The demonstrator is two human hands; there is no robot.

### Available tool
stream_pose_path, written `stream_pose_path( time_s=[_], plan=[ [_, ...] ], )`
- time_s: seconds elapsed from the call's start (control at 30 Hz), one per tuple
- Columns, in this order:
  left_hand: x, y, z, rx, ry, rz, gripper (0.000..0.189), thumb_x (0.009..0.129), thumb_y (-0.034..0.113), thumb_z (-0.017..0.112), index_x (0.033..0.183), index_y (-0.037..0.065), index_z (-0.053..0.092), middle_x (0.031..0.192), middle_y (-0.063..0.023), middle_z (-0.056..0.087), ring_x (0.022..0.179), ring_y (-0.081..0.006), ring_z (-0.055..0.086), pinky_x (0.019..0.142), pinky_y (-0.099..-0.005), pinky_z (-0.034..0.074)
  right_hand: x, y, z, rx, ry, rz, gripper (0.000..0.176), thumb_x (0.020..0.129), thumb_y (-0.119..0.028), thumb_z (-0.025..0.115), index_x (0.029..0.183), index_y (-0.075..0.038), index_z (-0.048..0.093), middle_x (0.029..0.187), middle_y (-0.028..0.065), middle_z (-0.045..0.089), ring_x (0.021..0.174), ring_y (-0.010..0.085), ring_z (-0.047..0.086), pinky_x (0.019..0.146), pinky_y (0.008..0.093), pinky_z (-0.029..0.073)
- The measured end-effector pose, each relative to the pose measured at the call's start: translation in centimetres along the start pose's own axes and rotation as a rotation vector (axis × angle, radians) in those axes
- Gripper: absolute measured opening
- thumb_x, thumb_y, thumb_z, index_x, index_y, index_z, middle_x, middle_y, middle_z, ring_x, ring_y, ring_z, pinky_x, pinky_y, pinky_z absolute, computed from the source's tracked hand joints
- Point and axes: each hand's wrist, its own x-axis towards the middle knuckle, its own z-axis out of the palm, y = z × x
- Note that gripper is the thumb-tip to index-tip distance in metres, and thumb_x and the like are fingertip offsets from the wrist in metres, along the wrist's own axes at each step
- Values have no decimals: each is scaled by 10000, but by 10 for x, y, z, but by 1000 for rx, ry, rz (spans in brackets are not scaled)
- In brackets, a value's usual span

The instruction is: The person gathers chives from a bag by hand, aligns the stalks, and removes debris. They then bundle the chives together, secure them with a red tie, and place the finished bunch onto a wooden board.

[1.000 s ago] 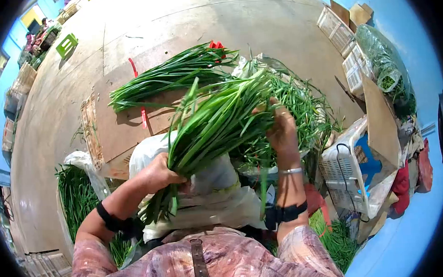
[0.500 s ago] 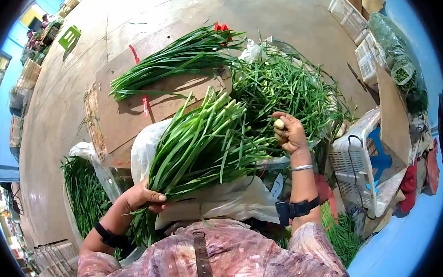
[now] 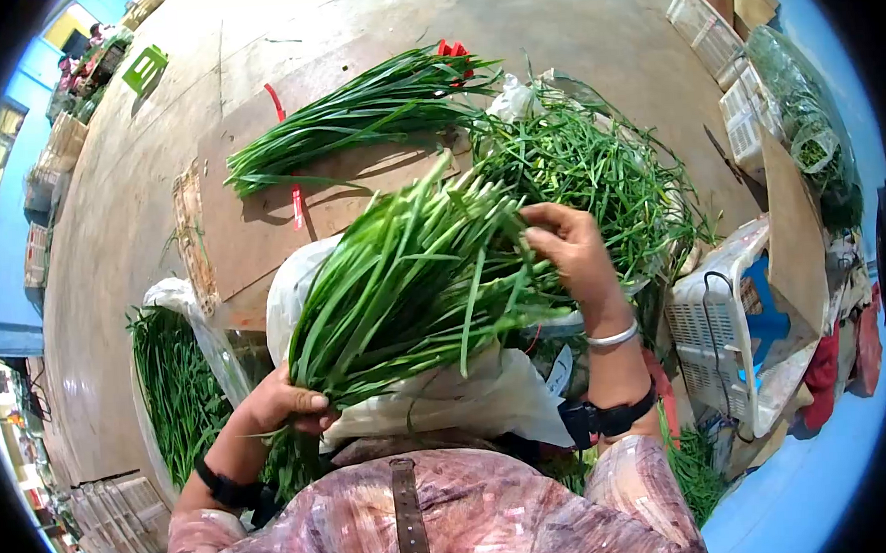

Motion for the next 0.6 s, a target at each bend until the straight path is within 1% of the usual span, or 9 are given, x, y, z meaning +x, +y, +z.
stream_pose_path(
  time_s=[0.1, 0.23, 0.3, 0.33, 0.4, 0.47, 0.53, 0.57, 0.6],
  plan=[
    [16, -29, -26, -194, -78, -163, 463, 750, 174, 691, 1142, 38, 484, 675, -147, 558, 432, -113, 396, 377, -211, 295, 5, 23, -24, 188, 117, 125, 115, 839, -36, 558, 904, -4, 648, 787, 36, 647, 691, 99, 599, 578, 216, 493],
    [22, -41, -33, -295, -87, -184, 443, 778, 165, 664, 1163, 58, 473, 708, -174, 566, 422, -107, 387, 380, -204, 316, 17, 54, -90, 563, 96, -114, 171, 875, -107, 545, 968, 0, 641, 814, 70, 642, 651, 112, 596, 553, 218, 497],
    [23, -38, -32, -290, -96, -184, 445, 789, 172, 659, 1174, 59, 467, 726, -179, 578, 417, -107, 396, 380, -199, 326, 33, 53, -102, -444, 571, 135, 336, 860, -223, 592, 1069, 41, 599, 927, 149, 650, 758, 203, 636, 639, 309, 529],
    [25, -36, -33, -283, -104, -201, 442, 794, 177, 656, 1175, 59, 467, 737, -184, 583, 417, -108, 400, 381, -196, 329, 29, 56, -105, -1123, 602, 174, 577, 825, -345, 629, 1195, 78, 502, 1059, 241, 611, 923, 290, 626, 764, 401, 511],
    [27, -34, -33, -292, -118, -212, 444, 807, 187, 648, 1182, 39, 461, 783, -210, 600, 426, -116, 424, 391, -198, 347, 29, 31, -69, -720, 446, 127, 759, 782, -417, 661, 1276, 97, 401, 1153, 295, 547, 1050, 307, 579, 877, 393, 467],
    [29, -41, -36, -322, -127, -217, 450, 809, 187, 646, 1186, 29, 457, 797, -217, 603, 431, -118, 433, 393, -201, 354, 30, 34, -29, -403, 167, 98, 765, 771, -383, 698, 1277, 105, 395, 996, 178, 629, 840, 191, 622, 689, 292, 516],
    [32, -41, -34, -338, -154, -161, 471, 808, 188, 647, 1193, 2, 449, 830, -231, 613, 441, -124, 458, 397, -205, 371, 36, 40, -1, -205, -182, 181, 436, 823, -239, 664, 1129, 55, 560, 821, 77, 661, 714, 122, 602, 582, 234, 479],
    [30, -36, -27, -289, -109, -142, 474, 802, 188, 651, 1190, 4, 451, 833, -223, 619, 449, -125, 464, 399, -209, 375, 34, 40, 6, -66, -149, 368, 248, 836, -161, 634, 984, 37, 635, 833, 68, 665, 724, 103, 602, 570, 221, 470],
    [27, -32, -22, -260, -79, -117, 477, 788, 193, 662, 1173, -2, 461, 809, -222, 624, 432, -131, 454, 389, -216, 366, 34, 49, 4, -52, -131, 203, 206, 836, -143, 623, 948, 28, 649, 822, 64, 665, 701, 97, 600, 561, 222, 467]
  ],
)
